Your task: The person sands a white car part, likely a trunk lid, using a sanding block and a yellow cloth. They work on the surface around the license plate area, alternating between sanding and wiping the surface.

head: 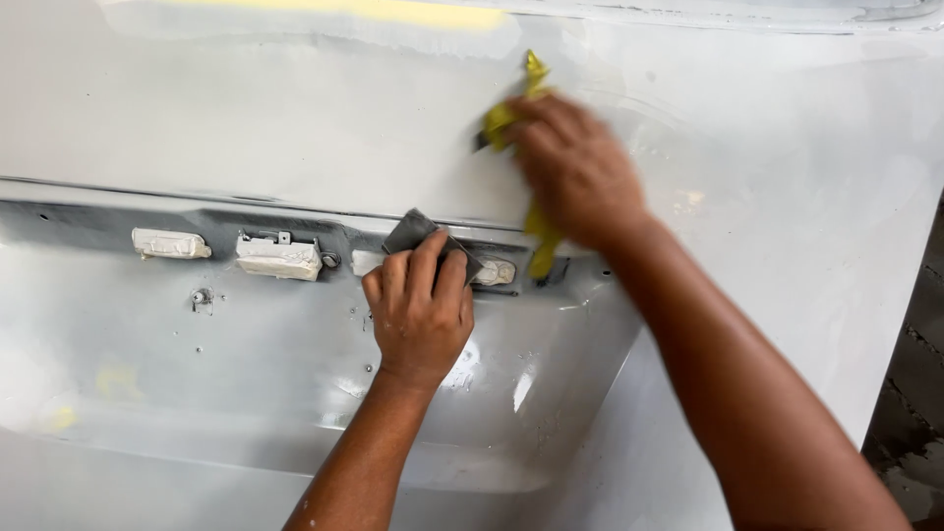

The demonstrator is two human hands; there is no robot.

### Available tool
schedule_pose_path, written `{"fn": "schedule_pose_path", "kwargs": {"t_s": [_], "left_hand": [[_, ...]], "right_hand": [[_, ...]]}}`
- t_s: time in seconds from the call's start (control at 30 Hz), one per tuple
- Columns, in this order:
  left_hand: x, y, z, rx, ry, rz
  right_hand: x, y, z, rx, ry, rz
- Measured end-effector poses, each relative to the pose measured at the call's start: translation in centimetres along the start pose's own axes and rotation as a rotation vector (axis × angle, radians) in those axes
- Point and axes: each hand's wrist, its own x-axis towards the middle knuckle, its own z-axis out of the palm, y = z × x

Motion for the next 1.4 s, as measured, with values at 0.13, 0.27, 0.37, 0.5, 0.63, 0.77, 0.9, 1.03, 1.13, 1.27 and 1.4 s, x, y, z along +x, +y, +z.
{"fn": "schedule_pose_path", "kwargs": {"t_s": [0.13,0.27,0.37,0.5,0.63,0.77,0.9,1.03,1.13,1.27,1.4], "left_hand": [[-1.1,-2.2,0.0,0.018,0.002,0.134],[-0.9,-4.1,0.1,0.05,-0.016,0.312],[-0.5,-5.2,0.3,0.082,-0.047,0.416],[0.1,-5.3,0.7,0.104,-0.062,0.438],[0.7,-4.1,0.7,0.132,-0.021,0.342],[0.5,-3.4,1.6,0.112,0.037,0.26],[-1.1,-2.2,5.0,0.004,0.072,0.173],[-0.1,3.2,4.2,-0.129,-0.032,0.136],[0.9,4.9,3.0,-0.191,-0.123,0.228],[-0.5,-0.8,3.2,-0.074,-0.068,0.197],[-0.8,-4.6,1.0,-0.02,-0.009,-0.071]], "right_hand": [[-2.0,4.0,-2.1,0.019,0.163,0.149],[-2.4,3.8,-2.0,0.041,0.263,0.161],[-2.4,3.7,-2.2,0.057,0.281,0.162],[-2.5,3.9,-2.1,0.056,0.281,0.159],[-2.6,3.7,-2.2,0.05,0.283,0.163],[-2.4,3.8,-1.9,0.053,0.288,0.174],[-2.5,3.9,-1.9,0.043,0.289,0.167],[-2.7,3.7,-2.0,0.05,0.293,0.166],[-2.7,3.7,-2.0,0.079,0.3,0.164],[-2.8,4.0,-1.8,0.055,0.293,0.169],[-2.5,3.9,-1.5,0.005,0.288,0.186]]}}
